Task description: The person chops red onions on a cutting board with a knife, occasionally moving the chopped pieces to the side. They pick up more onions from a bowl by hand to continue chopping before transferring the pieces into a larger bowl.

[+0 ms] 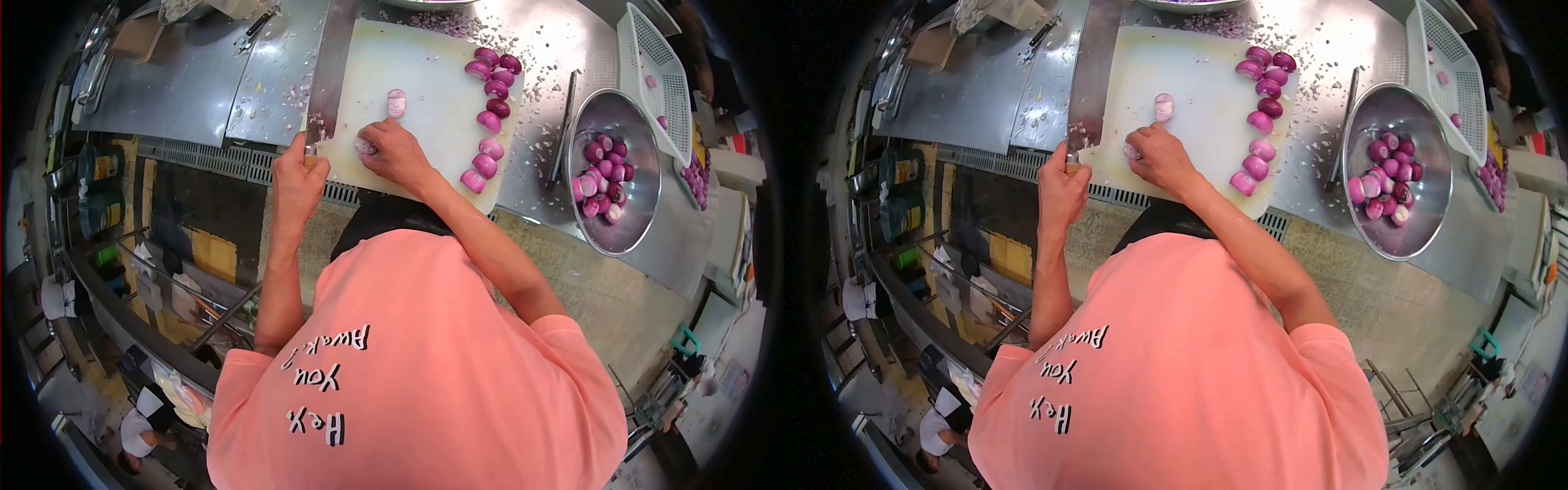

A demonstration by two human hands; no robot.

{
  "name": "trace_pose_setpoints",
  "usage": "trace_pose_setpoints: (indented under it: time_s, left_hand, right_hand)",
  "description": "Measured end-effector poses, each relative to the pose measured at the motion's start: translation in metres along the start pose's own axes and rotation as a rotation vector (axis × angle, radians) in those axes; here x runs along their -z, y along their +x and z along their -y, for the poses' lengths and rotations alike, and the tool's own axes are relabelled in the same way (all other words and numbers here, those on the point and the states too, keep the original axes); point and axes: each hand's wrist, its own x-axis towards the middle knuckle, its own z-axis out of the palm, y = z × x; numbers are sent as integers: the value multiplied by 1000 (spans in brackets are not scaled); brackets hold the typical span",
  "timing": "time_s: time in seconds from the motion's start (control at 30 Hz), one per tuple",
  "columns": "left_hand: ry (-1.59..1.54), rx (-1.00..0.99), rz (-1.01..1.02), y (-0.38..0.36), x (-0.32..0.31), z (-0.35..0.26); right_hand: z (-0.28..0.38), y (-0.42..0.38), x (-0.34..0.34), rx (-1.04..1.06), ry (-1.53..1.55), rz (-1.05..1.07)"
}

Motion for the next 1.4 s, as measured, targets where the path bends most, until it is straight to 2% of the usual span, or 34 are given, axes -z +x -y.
trace_pose_setpoints:
  time_s: [0.1,0.17,0.2,0.27,0.3,0.37,0.47,0.6,0.67,0.8,0.87,1.1,1.17,1.2,1.27,1.4]
  left_hand:
    - [9,107,17,-7,3,-9]
    - [33,145,61,-14,1,-10]
    - [29,153,56,-15,-2,-7]
    - [36,83,129,-15,-11,3]
    - [35,81,136,-15,-16,6]
    - [42,48,206,-12,-27,7]
    - [129,46,277,-10,-33,-23]
    - [163,47,326,-5,-45,-20]
    - [237,73,360,-4,-47,-28]
    - [188,43,345,-4,-55,-38]
    - [273,49,369,-5,-55,-56]
    - [281,64,289,16,-103,-28]
    - [269,-113,264,32,-113,-19]
    - [269,-113,267,27,-107,-31]
    - [309,70,361,17,-83,-65]
    - [326,24,280,8,-107,-36]
  right_hand:
    - [4,5,19,-81,47,90]
    - [15,3,59,-350,-125,107]
    - [14,7,75,-347,-125,117]
    - [9,14,96,-575,-189,347]
    - [4,13,95,-582,-190,343]
    - [-10,8,93,-389,-318,149]
    - [-21,0,91,-312,-233,97]
    - [-20,-6,85,-361,-151,95]
    - [-15,-10,80,-402,11,55]
    - [-8,-12,77,-389,-5,27]
    - [-5,-11,82,-254,-57,-13]
    - [-19,-13,72,-199,-60,-6]
    - [-21,-14,72,-201,-45,-22]
    - [-21,-17,72,-204,-45,-23]
    - [-20,-19,71,-192,-3,-74]
    - [-25,-24,69,-202,38,-71]
